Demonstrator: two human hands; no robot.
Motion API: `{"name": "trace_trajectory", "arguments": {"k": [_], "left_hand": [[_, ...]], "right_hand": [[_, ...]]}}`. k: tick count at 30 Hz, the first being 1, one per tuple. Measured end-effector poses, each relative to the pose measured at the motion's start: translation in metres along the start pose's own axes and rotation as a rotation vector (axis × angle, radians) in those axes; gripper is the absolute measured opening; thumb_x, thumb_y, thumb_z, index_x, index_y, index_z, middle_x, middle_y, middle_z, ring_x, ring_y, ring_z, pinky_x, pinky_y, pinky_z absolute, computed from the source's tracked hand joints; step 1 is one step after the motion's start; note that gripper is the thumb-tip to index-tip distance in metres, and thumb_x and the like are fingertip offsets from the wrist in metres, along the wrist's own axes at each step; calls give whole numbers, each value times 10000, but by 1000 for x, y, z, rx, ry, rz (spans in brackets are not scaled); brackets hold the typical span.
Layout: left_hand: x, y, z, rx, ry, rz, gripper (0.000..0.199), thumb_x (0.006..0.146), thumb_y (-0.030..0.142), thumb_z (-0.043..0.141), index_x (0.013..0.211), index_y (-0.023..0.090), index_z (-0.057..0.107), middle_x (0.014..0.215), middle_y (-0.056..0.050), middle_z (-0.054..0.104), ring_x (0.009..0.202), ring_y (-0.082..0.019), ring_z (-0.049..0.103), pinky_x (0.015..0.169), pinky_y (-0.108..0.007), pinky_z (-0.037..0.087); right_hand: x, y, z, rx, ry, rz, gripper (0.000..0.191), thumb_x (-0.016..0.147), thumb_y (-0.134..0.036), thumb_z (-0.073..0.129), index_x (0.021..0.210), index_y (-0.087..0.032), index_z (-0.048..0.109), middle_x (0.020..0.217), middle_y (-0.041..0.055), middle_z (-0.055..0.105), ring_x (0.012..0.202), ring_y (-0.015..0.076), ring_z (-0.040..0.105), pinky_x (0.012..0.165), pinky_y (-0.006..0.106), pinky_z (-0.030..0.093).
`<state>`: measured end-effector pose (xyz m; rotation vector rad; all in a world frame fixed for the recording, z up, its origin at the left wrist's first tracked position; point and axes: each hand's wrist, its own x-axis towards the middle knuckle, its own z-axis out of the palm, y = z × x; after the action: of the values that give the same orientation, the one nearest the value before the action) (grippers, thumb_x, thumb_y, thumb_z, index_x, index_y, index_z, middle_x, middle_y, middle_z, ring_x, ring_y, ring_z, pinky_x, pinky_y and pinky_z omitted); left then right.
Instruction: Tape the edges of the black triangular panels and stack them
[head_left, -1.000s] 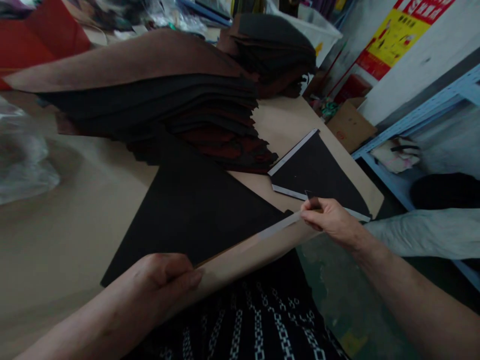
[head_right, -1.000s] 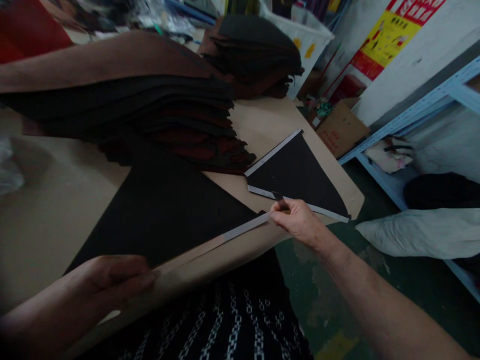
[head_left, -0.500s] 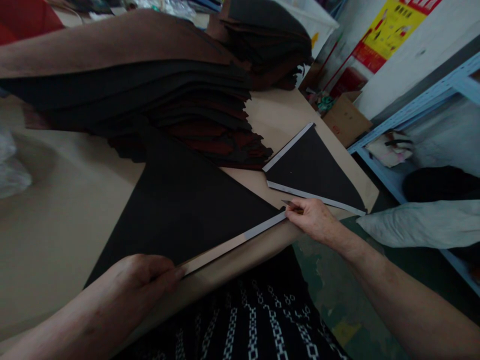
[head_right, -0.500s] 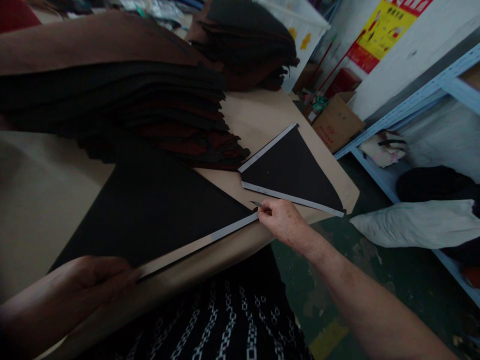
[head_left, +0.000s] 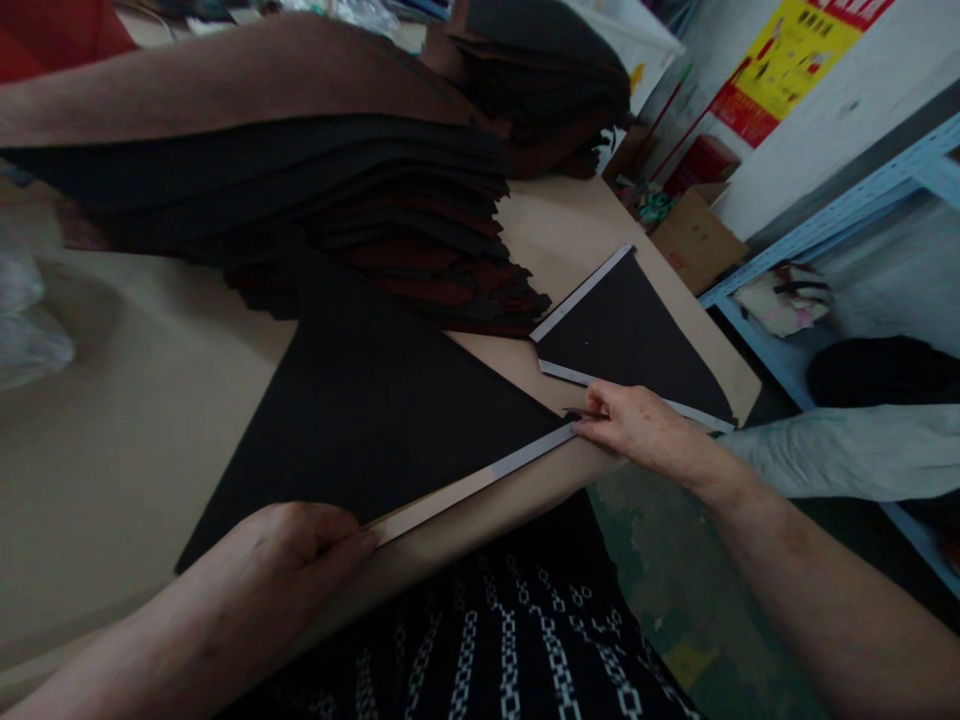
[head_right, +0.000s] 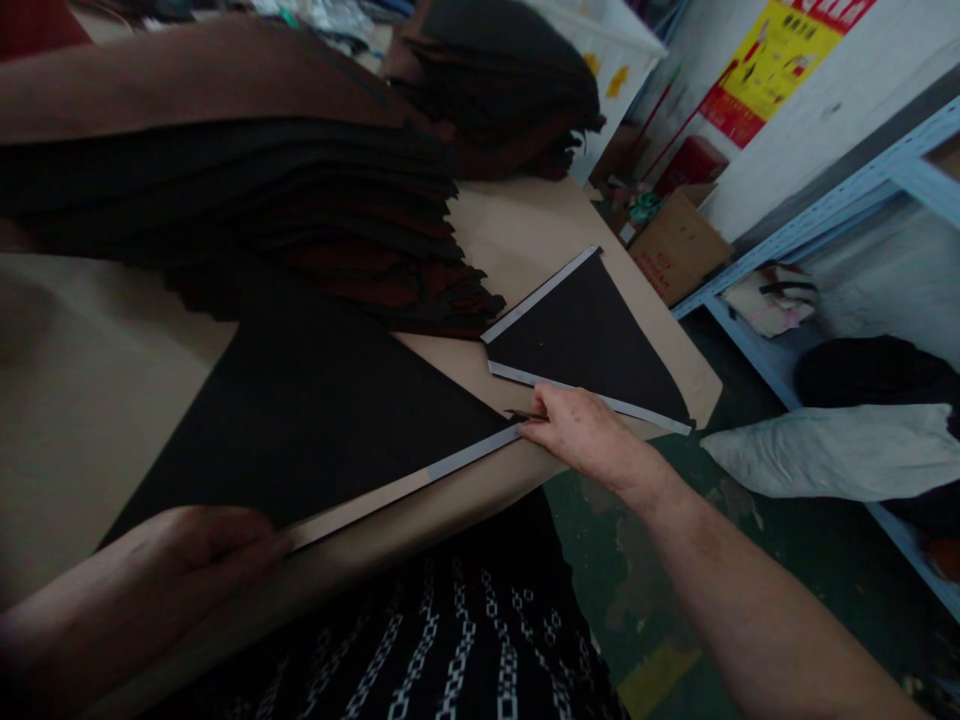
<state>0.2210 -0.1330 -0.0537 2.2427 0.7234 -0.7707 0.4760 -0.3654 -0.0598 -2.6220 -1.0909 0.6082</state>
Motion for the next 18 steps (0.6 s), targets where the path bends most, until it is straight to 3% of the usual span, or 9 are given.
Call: {"name": "trace_trajectory", "arguments": {"k": [2, 5, 8, 10, 12, 14, 18], "left_hand": [[0, 3, 0, -16, 5, -4, 419, 724, 518, 376, 517, 196, 546, 508, -12, 504, 467, -138, 446, 427, -216, 290], [-2, 8, -2, -3, 21, 9, 416, 713, 508, 379, 489, 193, 533, 507, -20, 503, 468, -136, 445, 433, -221, 286], [-2, 8, -2, 20, 50, 25, 396, 721, 476, 382, 474, 194, 512, 497, -14, 489, 466, -129, 430, 446, -228, 274], [-1, 4, 0, 32, 78, 48, 400, 737, 478, 395, 478, 195, 509, 489, -7, 486, 463, -128, 431, 455, -233, 271], [0, 0, 2, 32, 95, 79, 423, 759, 499, 406, 490, 196, 528, 489, -7, 502, 461, -129, 441, 458, -241, 271], [0, -5, 4, 9, 111, 101, 428, 770, 503, 421, 496, 199, 546, 488, -7, 511, 455, -128, 436, 455, -247, 268], [-8, -15, 2, -33, 113, 78, 402, 763, 470, 450, 476, 199, 526, 466, 10, 458, 441, -115, 393, 447, -244, 258]], "right_hand": [[-2, -8, -8, 118, -10, -36, 123, 771, -306, 595, 759, -196, 541, 653, -11, 550, 596, 121, 476, 561, 257, 321], [-4, -26, -12, 503, -106, -156, 82, 815, -270, 530, 825, -190, 547, 698, -17, 523, 630, 107, 466, 602, 246, 360], [0, -40, -2, 848, -266, -182, 139, 837, -262, 482, 945, -189, 529, 646, -46, 427, 548, 86, 387, 533, 233, 333], [8, -43, 11, 939, -329, -157, 140, 845, -256, 456, 960, -193, 504, 574, -76, 344, 478, 79, 320, 471, 226, 279], [17, -42, 25, 917, -306, -162, 108, 848, -251, 452, 929, -196, 497, 548, -86, 326, 454, 76, 304, 455, 222, 255], [21, -40, 33, 809, -230, -210, 94, 843, -248, 474, 906, -192, 516, 585, -68, 407, 495, 78, 368, 493, 223, 295], [18, -40, 35, 529, -161, -301, 133, 833, -250, 506, 927, -177, 566, 748, -5, 567, 665, 114, 502, 629, 247, 375]]}}
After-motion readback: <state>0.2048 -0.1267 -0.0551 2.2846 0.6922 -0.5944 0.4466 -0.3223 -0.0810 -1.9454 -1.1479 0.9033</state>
